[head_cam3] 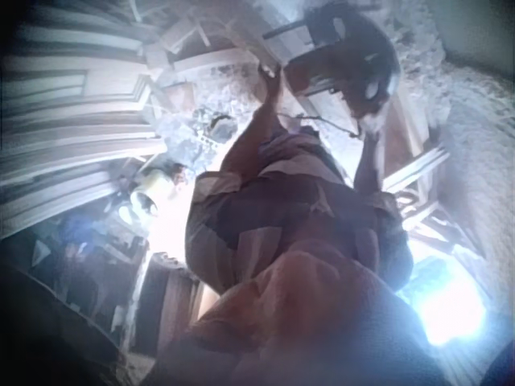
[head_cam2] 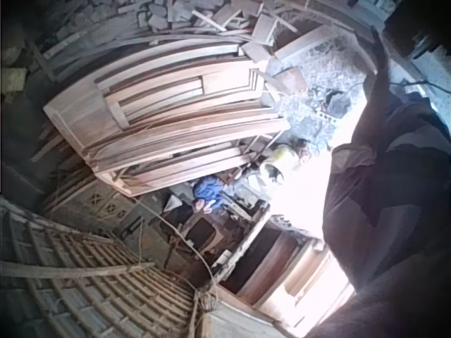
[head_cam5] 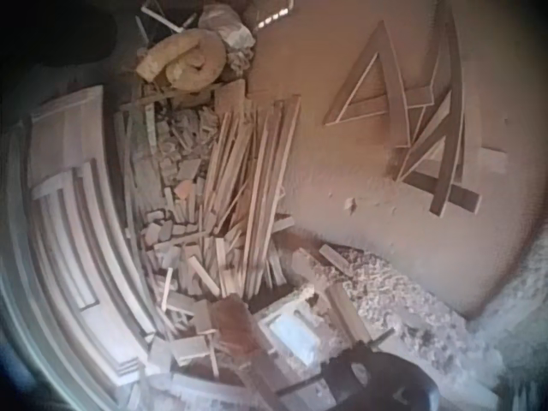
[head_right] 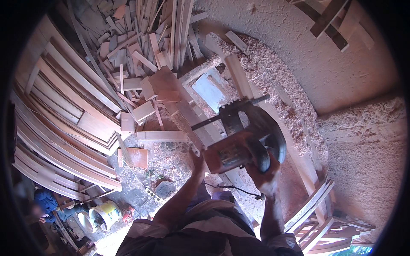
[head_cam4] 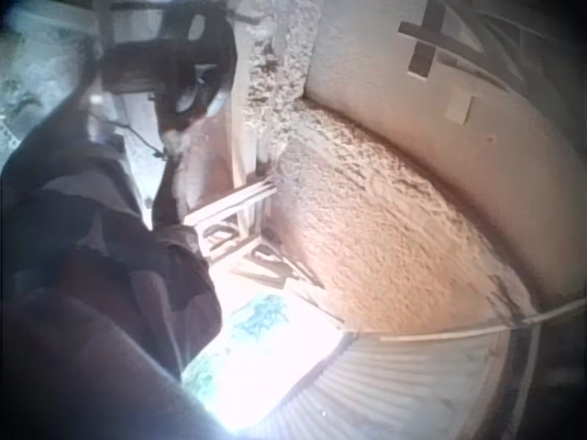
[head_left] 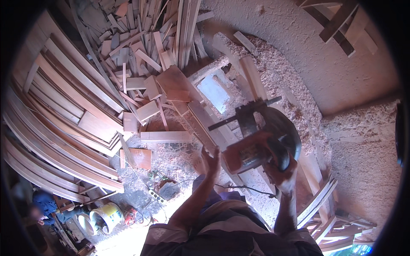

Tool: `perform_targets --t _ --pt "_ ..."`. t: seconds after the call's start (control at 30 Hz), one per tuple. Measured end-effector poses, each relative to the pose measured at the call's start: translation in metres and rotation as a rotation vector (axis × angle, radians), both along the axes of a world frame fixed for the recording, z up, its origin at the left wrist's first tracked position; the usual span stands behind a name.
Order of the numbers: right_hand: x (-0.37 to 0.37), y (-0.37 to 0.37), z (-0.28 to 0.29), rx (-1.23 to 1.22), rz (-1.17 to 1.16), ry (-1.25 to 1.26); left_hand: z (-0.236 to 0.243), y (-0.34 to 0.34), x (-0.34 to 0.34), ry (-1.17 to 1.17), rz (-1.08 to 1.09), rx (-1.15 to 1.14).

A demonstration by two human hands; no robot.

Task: The person uses a circular saw to cut wooden planks into smaller pieces. They repeatedly position the wood, cut it, and move the cut pieces aside.

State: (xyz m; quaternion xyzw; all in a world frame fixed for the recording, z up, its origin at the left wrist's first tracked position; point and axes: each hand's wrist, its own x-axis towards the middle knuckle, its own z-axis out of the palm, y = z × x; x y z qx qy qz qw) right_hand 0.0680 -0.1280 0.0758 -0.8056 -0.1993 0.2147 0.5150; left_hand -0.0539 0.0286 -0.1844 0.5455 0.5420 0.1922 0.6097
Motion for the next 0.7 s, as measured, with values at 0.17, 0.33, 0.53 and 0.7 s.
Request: perform_targets --t 0.17,0.33,0.53,0.7 --pt "-0.03 -0.123 0.001 0.002 -0.134 -0.026 0.015 -0.062 0.034 0.025 -0.154 0.061" --pt "-0.055 -0.198 0.011 -0.027 -0.161 0.032 -0.028 -0.048 -0.002 -0.2 0.064 -0.07" --pt "-0.073 -0.24 0.01 -0.014 -0.138 0.083 0.0 -0.075 -0.062 -0.546 0.234 -0.299" --pt "-0.091 -0.242 0.002 0.005 -0.124 0.094 0.024 -0.104 -0.139 -0.683 0.356 -0.57"
